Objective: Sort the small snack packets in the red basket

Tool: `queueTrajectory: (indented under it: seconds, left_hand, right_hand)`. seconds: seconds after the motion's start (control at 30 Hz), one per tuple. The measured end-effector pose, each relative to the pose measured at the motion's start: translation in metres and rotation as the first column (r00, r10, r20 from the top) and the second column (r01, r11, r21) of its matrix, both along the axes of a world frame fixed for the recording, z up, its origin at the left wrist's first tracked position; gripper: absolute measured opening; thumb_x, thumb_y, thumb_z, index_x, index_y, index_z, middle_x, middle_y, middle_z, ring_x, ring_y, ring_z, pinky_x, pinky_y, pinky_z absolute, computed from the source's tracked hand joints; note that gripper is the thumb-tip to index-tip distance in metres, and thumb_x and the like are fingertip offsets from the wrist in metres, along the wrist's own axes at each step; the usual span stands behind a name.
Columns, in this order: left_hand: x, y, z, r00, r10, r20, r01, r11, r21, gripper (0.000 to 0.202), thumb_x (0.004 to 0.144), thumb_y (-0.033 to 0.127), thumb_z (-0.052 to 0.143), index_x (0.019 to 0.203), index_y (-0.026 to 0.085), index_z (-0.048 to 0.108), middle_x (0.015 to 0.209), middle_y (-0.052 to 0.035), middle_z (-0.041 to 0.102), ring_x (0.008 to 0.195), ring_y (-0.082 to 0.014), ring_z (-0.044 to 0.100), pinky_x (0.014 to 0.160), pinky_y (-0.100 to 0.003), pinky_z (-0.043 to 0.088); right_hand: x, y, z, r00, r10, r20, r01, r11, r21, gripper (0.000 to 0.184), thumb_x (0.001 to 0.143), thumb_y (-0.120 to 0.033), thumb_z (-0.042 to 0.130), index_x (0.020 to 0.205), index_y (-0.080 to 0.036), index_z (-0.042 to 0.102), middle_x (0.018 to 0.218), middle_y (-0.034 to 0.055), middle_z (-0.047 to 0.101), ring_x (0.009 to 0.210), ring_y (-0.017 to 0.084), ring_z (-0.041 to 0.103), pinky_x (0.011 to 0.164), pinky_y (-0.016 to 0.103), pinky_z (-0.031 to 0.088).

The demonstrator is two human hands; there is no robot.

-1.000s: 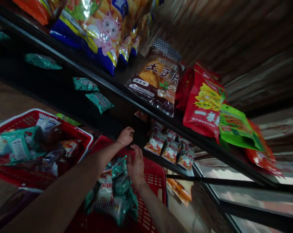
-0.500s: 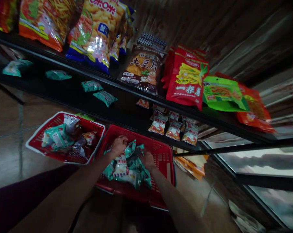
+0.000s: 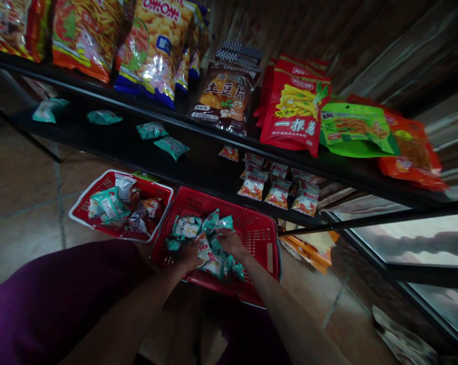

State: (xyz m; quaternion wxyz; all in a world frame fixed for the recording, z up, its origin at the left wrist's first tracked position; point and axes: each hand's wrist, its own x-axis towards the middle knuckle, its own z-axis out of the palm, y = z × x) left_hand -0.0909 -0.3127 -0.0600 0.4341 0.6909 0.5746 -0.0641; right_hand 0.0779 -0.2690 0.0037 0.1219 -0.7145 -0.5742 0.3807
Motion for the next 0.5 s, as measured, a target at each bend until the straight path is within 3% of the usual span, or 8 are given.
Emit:
queueTrajectory:
  seconds: [0.17,0.3,0.4,0.5]
  left_hand:
    - [-0.007,0.000,-0.001,0.994,-0.007,0.112,-0.003,0.997,0.082,0.053,0.075,0.009,0.054,0.128,0.017,0.054,0.136,-0.0088,0.053,0.126,-0.0187,0.047,0.108,-0.029,0.033]
    - [-0.015,-0.003,-0.002,0.972,-0.101,0.211,0.078,0.990,0.118,0.044,0.076,0.007,0.050,0.117,0.019,0.060,0.129,-0.0058,0.057,0.123,-0.0169,0.049,0.109,-0.030,0.034]
    - [-0.020,-0.007,-0.002,0.967,-0.091,0.237,0.063,0.990,0.126,0.043,0.075,0.008,0.051,0.115,0.021,0.062,0.137,-0.0056,0.049,0.127,-0.0174,0.046,0.111,-0.029,0.032]
    - [-0.020,-0.010,0.003,0.967,-0.067,0.248,0.041,0.993,0.109,0.038,0.074,0.011,0.054,0.110,0.020,0.063,0.142,-0.0061,0.043,0.135,-0.0193,0.036,0.112,-0.029,0.029]
  right_hand:
    - [-0.017,0.001,0.041,0.995,-0.034,-0.093,0.032,0.999,-0.031,0.029,0.077,-0.024,0.051,0.100,-0.017,0.069,0.081,0.0051,0.071,0.067,0.017,0.063,0.063,0.027,0.047]
    - [-0.025,-0.006,0.074,0.967,-0.084,-0.240,0.084,0.996,-0.010,0.036,0.077,-0.033,0.052,0.105,-0.017,0.068,0.081,0.0033,0.069,0.069,0.016,0.061,0.064,0.026,0.046]
    - [-0.029,-0.015,0.083,0.951,-0.104,-0.291,0.113,0.994,0.011,0.037,0.074,-0.036,0.055,0.103,-0.019,0.069,0.082,0.0023,0.069,0.071,0.016,0.060,0.065,0.027,0.046]
    - [-0.033,-0.021,0.081,0.948,-0.113,-0.297,0.114,0.993,-0.016,0.036,0.072,-0.036,0.056,0.101,-0.019,0.070,0.079,0.0022,0.069,0.070,0.017,0.060,0.065,0.027,0.046]
